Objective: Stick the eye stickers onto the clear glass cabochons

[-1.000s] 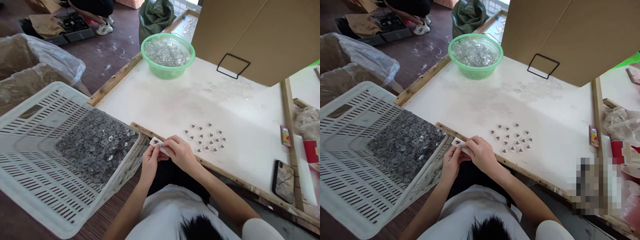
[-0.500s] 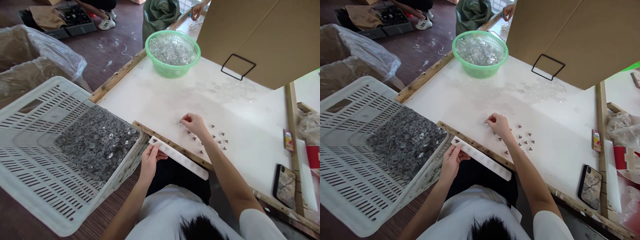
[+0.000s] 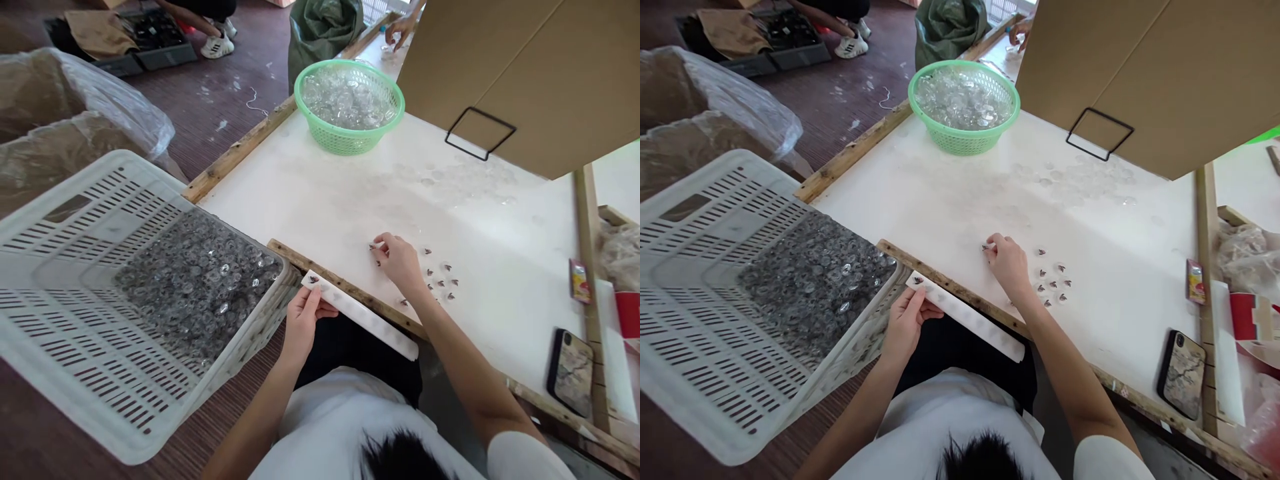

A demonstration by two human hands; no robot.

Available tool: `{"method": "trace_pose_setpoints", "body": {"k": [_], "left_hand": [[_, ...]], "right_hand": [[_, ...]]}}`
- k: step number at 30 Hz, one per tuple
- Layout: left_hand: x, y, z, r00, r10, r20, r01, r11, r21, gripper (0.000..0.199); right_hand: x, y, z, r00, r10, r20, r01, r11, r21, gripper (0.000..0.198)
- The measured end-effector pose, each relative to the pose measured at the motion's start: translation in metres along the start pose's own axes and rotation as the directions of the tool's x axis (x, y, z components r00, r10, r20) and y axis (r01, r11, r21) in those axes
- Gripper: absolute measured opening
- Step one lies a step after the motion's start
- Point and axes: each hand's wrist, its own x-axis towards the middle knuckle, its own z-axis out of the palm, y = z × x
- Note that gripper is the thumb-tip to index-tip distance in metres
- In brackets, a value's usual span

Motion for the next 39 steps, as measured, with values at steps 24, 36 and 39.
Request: {"method": "trace_pose_setpoints", "body": {"k": [24, 36, 39], "left_hand": [[-0.003, 0.000, 0.008, 0.993, 0.016, 0.114, -0.037, 0.983, 0.179, 0.030], [-0.001, -0.002, 0.009, 0.991, 0.084, 0.103, -0.098, 0.984, 0.146, 0.029], [-0.003, 0.000, 0.007, 0.994, 0.032, 0.105, -0.048, 0.987, 0.153, 0.032]], "right_hand": [[-0.055, -0.070, 0.011, 0.959, -0.239, 0.151, 0.125, 0.838, 0.531, 0.003], [-0.062, -0.075, 0.008, 0.922, -0.359, -0.145, 0.382, 0.783, 0.490, 0.010], [-0.029, -0.058, -0.002, 0.977, -0.173, -0.126, 0.214, 0.801, 0.559, 0.009]]}}
